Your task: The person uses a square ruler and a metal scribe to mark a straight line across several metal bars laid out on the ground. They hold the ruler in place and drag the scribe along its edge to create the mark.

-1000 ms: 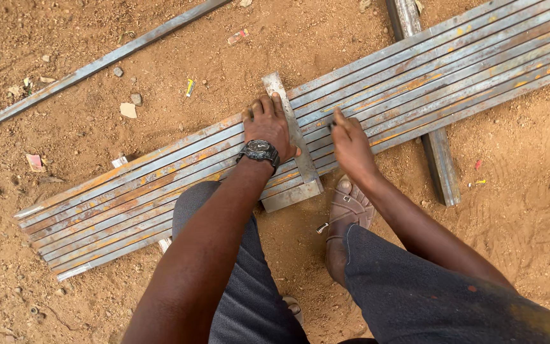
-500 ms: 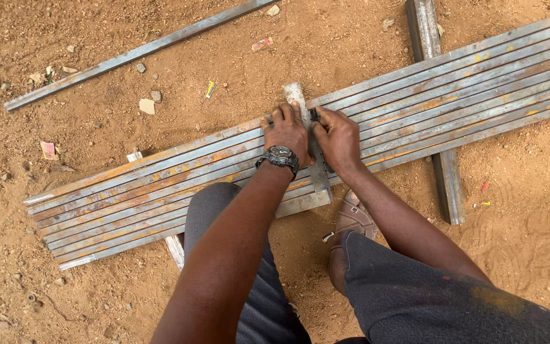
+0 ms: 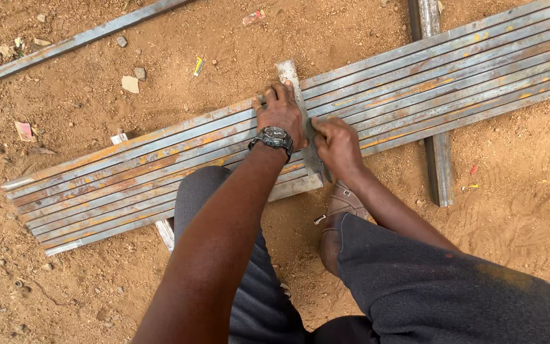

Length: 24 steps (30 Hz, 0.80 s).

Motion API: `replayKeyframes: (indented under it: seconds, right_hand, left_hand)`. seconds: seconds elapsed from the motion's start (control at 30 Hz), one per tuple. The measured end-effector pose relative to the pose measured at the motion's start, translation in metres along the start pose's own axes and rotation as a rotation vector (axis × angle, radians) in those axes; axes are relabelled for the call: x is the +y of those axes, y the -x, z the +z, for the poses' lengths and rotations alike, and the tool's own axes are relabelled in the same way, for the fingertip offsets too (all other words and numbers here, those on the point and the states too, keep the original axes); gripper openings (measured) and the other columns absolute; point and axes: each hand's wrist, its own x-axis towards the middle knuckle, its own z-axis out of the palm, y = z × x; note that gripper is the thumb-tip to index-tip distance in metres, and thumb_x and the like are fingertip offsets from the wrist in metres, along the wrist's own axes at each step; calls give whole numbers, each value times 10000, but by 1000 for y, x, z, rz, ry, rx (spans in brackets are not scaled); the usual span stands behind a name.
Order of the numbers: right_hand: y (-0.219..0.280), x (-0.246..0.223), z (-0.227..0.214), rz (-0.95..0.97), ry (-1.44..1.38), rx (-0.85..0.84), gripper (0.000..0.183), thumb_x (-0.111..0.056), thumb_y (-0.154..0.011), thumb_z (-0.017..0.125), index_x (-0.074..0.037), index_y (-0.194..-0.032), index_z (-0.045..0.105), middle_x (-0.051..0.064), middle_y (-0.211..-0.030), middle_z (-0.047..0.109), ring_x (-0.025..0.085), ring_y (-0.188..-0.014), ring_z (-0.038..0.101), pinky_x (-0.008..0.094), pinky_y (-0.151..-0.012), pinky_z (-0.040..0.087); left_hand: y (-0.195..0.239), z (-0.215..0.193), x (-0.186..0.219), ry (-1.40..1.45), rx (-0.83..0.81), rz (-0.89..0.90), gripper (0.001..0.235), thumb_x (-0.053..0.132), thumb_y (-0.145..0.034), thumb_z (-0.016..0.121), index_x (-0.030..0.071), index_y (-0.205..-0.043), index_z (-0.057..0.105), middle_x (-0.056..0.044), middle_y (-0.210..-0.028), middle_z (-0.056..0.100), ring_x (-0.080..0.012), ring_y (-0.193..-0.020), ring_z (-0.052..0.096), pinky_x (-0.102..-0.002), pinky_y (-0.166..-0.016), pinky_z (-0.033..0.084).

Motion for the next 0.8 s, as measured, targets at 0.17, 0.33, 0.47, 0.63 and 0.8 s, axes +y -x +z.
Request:
replayKeyframes:
  seconds: [0.17, 0.33, 0.47, 0.63, 0.8]
  right_hand:
    - [73, -1, -22, 56, -24, -124, 324, 58, -824, 700, 33, -1143, 745, 203, -977, 748, 264, -801, 729, 379, -732, 607]
    - [51, 4, -36, 95, -64, -189, 304, 36, -790, 737, -2, -1089, 777, 197, -1017, 777, 230, -817, 754, 355, -754, 612]
    - [2, 4, -29, 351, -188, -125, 412, -7, -900, 709, -50, -1310, 696, 151, -974, 792, 185, -698, 688, 342, -613, 570]
    - [-9, 4, -17, 432, -262, -73, 404, -74, -910, 758, -29, -1299, 658, 96, -849, 742, 108, -660, 636, 262, -562, 529]
    - [-33, 19, -43, 505, -773, 90, 155, -52, -952, 741, -6, -1091, 689, 79, -926, 741, 126, -772, 694, 261, -644, 588]
  left_hand:
    - [1, 3, -2, 3, 35, 33, 1396, 606, -662, 897, -81, -1575, 96, -284, -1575, 211, -460, -1465, 237, -628, -1153, 305]
    - [2, -4, 0, 13, 16, 27, 1396, 603, -665, 901, -77, -1577, 91, -282, -1580, 203, -452, -1471, 229, -623, -1166, 291]
    - [6, -5, -1, 13, -10, 16, 1395, 589, -671, 904, -72, -1589, 86, -267, -1576, 218, -432, -1479, 228, -594, -1190, 284]
    - [8, -7, 0, 27, -9, 19, 1391, 571, -665, 916, -73, -1585, 96, -259, -1583, 214, -425, -1487, 216, -597, -1191, 280]
    - [5, -2, -2, 28, 1, 33, 1409, 595, -657, 914, -77, -1581, 89, -269, -1577, 208, -437, -1477, 218, -609, -1175, 291]
